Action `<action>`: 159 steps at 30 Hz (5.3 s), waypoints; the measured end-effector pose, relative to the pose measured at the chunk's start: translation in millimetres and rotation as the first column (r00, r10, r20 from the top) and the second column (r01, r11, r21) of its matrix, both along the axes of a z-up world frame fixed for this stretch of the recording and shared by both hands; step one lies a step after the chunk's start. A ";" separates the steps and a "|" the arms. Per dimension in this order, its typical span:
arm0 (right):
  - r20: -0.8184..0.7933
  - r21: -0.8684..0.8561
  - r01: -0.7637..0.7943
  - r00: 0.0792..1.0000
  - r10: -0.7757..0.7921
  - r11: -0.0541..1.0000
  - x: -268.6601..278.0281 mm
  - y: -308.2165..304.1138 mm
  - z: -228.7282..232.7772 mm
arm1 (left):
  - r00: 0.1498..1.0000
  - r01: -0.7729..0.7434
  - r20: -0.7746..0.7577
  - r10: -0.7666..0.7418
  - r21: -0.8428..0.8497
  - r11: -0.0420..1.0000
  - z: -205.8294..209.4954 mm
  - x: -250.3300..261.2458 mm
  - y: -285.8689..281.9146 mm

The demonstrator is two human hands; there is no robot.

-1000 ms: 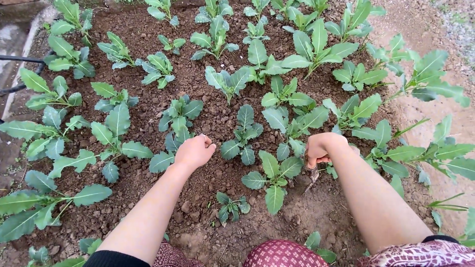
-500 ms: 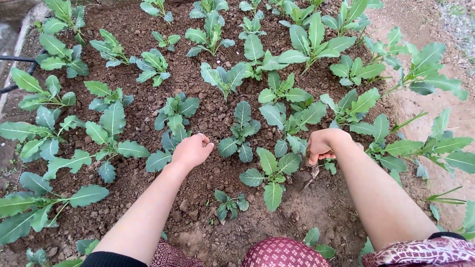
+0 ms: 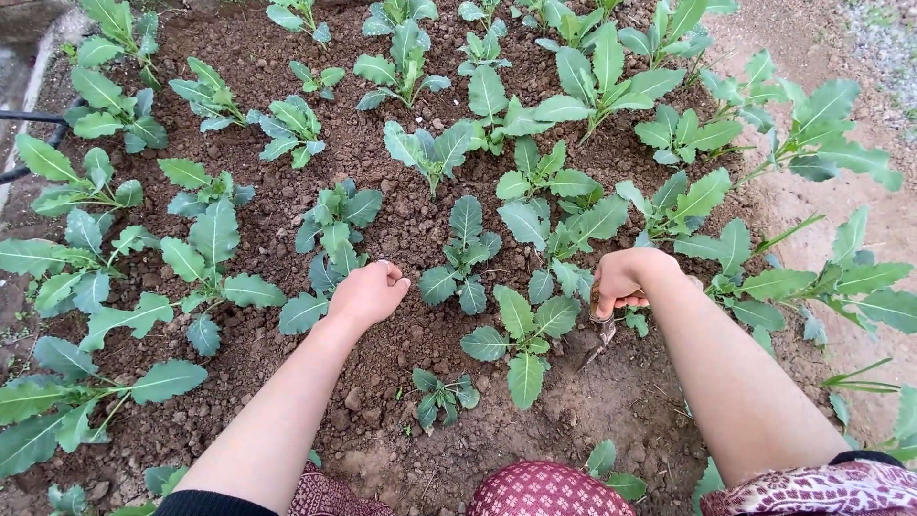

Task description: The person uses a small hand hoe to loosen soil and remove weeds around young leafy plants in a garden bed. They repeatedly scrape the soil surface and pull out small weeds by hand, working methodically between rows of plants.

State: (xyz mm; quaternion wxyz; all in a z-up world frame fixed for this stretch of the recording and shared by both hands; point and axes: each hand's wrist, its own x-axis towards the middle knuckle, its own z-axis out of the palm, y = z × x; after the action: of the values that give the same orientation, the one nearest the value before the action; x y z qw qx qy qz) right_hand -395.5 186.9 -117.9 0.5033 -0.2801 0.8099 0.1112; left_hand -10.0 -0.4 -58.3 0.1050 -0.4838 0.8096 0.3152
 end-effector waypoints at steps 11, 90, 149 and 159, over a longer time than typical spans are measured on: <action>-0.013 0.011 -0.013 1.000 0.014 1.000 5.0 -2.6 5.3 | 1.000 -0.003 0.003 0.003 0.011 1.000 0.6 0.9 -0.5; -0.230 -0.132 0.213 0.943 -0.239 0.968 172.2 196.3 38.9 | 0.361 0.875 0.587 -0.725 0.055 0.481 -75.9 -147.9 147.3; -0.091 -0.430 0.365 0.892 -0.442 0.826 127.7 153.8 32.2 | 0.602 0.759 0.358 -0.714 0.023 0.651 -74.5 -130.6 144.1; -0.150 -0.013 0.273 0.951 -0.271 0.962 162.2 227.1 31.9 | 0.611 0.746 0.338 -0.716 0.058 0.664 -84.0 -132.0 144.8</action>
State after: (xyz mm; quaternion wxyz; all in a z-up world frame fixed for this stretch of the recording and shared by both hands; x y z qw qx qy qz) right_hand -233.3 414.1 -86.1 0.4523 -0.1548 0.8759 0.0646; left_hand -142.0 144.4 -142.3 0.3375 -0.1613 0.9193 0.1223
